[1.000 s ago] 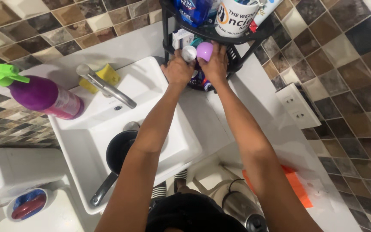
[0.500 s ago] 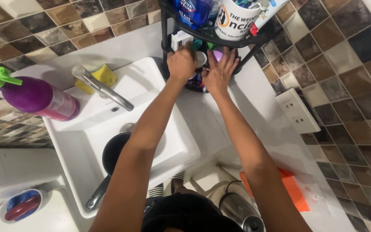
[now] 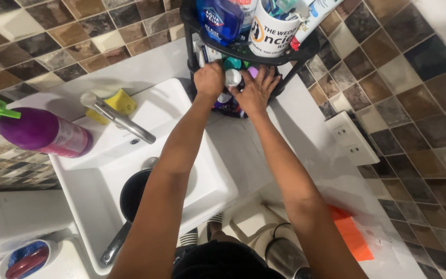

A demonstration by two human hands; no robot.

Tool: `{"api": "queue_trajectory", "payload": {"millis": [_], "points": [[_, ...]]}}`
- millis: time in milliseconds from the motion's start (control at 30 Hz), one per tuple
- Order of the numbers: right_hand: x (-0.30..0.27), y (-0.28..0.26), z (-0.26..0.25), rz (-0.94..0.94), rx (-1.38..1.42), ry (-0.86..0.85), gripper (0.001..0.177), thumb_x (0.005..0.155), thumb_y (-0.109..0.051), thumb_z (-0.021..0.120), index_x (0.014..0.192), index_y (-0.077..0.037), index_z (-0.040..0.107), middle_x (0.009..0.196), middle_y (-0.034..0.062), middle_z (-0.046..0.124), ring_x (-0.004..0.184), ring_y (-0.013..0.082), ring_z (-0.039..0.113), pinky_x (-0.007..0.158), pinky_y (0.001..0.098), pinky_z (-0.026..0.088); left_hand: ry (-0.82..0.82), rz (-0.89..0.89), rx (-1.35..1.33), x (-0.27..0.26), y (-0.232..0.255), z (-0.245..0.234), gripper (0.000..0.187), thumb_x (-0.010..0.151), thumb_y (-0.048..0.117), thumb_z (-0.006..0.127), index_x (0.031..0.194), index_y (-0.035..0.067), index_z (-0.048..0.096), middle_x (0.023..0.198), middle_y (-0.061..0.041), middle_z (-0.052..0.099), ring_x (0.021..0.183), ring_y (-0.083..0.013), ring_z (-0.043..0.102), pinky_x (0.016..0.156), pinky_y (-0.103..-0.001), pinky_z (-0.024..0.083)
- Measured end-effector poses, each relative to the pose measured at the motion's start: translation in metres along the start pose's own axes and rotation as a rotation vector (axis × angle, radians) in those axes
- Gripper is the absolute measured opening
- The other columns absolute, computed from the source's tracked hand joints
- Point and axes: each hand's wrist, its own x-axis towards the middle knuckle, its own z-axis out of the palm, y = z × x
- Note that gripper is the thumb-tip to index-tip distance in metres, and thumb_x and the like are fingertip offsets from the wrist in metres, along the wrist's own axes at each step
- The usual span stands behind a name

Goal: The person cleans various surfaces in a bathroom by using a squeegee on the walls and counter, organizing toiletries on a shelf, and wiping the faucet area by hand.

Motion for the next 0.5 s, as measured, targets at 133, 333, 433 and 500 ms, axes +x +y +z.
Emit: {"api": "queue_trajectory", "payload": {"millis": [133, 333, 433, 500], "points": [[0.000, -0.004, -0.004, -0.001, -0.024, -0.009, 0.063, 0.070, -0.046, 0.089, 0.124, -0.019, 0.071, 0.148, 0.0270, 0.034, 0.144, 0.0549, 0.014, 0.115, 0.0752, 0.001, -0.074, -0.087, -0.029, 0.008, 0.004, 0.000, 0.020, 0.095, 0.017, 0.056, 0.088, 0.011, 0.074, 0.085, -0.019, 0.075, 0.079, -0.0379, 0.075, 0.070, -0.049, 0.059], [0.003, 0.001, -0.010, -0.042, -0.109, 0.016, 0.064, 0.068, -0.044, 0.090, 0.119, -0.011, 0.070, 0.145, 0.0273, 0.036, 0.142, 0.0563, 0.017, 0.114, 0.0759, 0.001, -0.075, -0.189, -0.053, 0.024, 0.012, 0.025, 0.016, 0.090, 0.017, 0.061, 0.089, 0.008, 0.074, 0.090, -0.019, 0.075, 0.085, -0.0374, 0.075, 0.074, -0.048, 0.060], [0.001, 0.009, -0.008, -0.048, -0.089, 0.023, 0.061, 0.069, -0.042, 0.090, 0.118, -0.011, 0.071, 0.143, 0.0274, 0.037, 0.143, 0.0572, 0.017, 0.117, 0.0732, 0.002, -0.009, -0.170, -0.101, 0.021, 0.011, 0.025, 0.015, 0.081, 0.016, 0.063, 0.088, 0.009, 0.075, 0.089, -0.018, 0.075, 0.083, -0.0374, 0.074, 0.072, -0.049, 0.059], [0.001, 0.013, -0.009, -0.052, -0.074, 0.018, 0.057, 0.071, -0.041, 0.090, 0.116, -0.012, 0.071, 0.145, 0.0267, 0.038, 0.144, 0.0570, 0.018, 0.120, 0.0711, 0.003, -0.037, -0.225, -0.104, 0.019, 0.013, 0.019, 0.015, 0.086, 0.016, 0.062, 0.090, 0.010, 0.074, 0.090, -0.018, 0.075, 0.084, -0.0377, 0.074, 0.074, -0.049, 0.059]]}}
